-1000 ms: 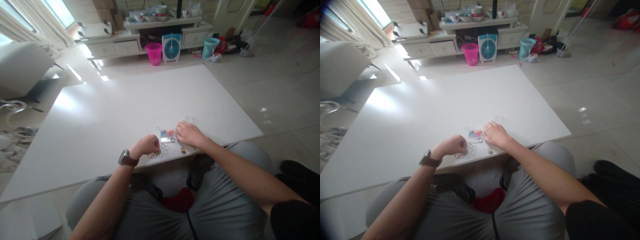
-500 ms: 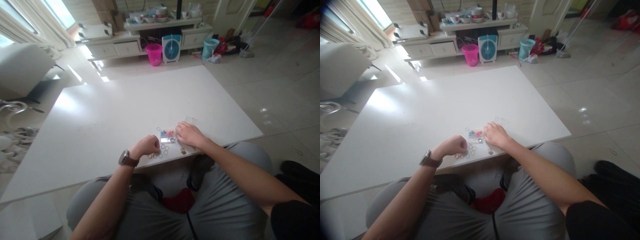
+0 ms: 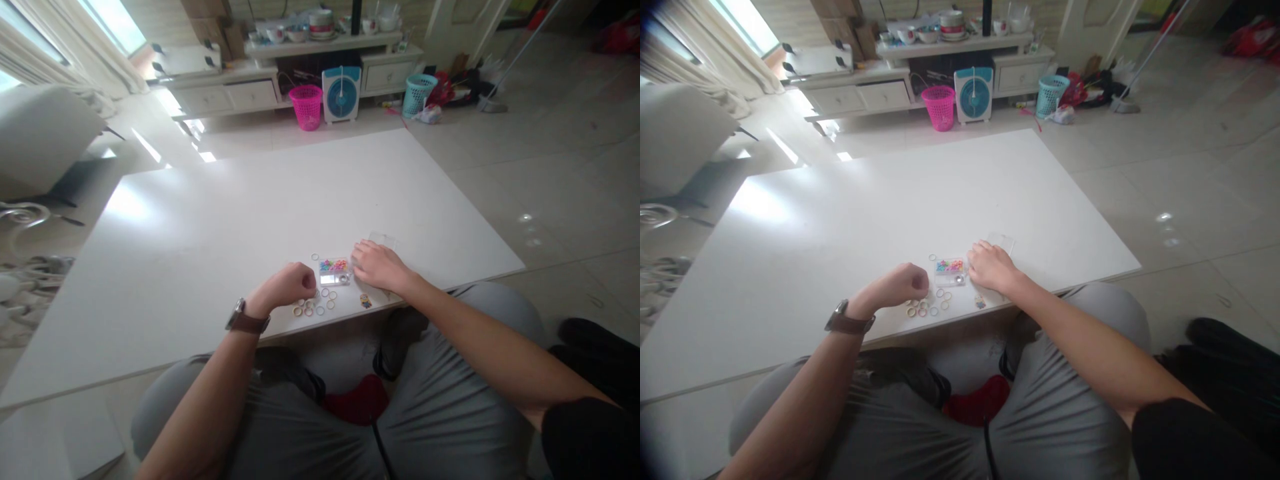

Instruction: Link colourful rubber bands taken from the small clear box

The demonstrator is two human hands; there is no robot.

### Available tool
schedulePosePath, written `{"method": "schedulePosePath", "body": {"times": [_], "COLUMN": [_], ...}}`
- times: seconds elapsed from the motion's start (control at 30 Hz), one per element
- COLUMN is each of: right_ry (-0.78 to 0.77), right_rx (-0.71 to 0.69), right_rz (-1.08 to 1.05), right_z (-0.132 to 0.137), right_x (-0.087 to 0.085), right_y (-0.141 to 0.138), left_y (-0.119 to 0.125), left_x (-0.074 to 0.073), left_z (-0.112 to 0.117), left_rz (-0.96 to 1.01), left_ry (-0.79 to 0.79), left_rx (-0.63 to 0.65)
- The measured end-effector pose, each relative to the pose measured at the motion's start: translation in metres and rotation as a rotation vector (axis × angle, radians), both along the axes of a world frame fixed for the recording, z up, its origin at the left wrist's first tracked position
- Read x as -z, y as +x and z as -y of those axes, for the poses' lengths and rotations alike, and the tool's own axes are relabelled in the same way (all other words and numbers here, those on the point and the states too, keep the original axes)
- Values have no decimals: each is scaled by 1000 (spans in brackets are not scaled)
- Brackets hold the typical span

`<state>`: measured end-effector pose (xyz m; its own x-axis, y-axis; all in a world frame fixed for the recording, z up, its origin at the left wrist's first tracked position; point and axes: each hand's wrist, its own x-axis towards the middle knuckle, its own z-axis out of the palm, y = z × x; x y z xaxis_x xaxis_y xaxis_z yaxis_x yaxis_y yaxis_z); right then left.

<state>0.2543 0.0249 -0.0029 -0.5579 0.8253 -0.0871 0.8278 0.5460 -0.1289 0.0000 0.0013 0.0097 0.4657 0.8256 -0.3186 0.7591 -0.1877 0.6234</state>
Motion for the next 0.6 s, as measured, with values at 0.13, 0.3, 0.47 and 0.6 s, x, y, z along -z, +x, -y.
{"method": "schedulePosePath", "body": {"times": [0.13,0.3,0.47,0.6], "right_ry": [15,-334,-504,-493], "right_rx": [40,101,166,179], "right_rz": [-379,-873,-1038,-1059], "right_z": [0,10,18,19], "right_x": [-7,-11,-5,-3], "right_y": [-8,-22,-30,-33], "left_y": [6,16,20,20], "left_x": [-4,-3,2,3], "left_z": [0,2,2,3], "left_rz": [202,503,620,651], "left_ry": [43,-33,-22,-45], "left_rx": [-185,-344,-373,-375]}}
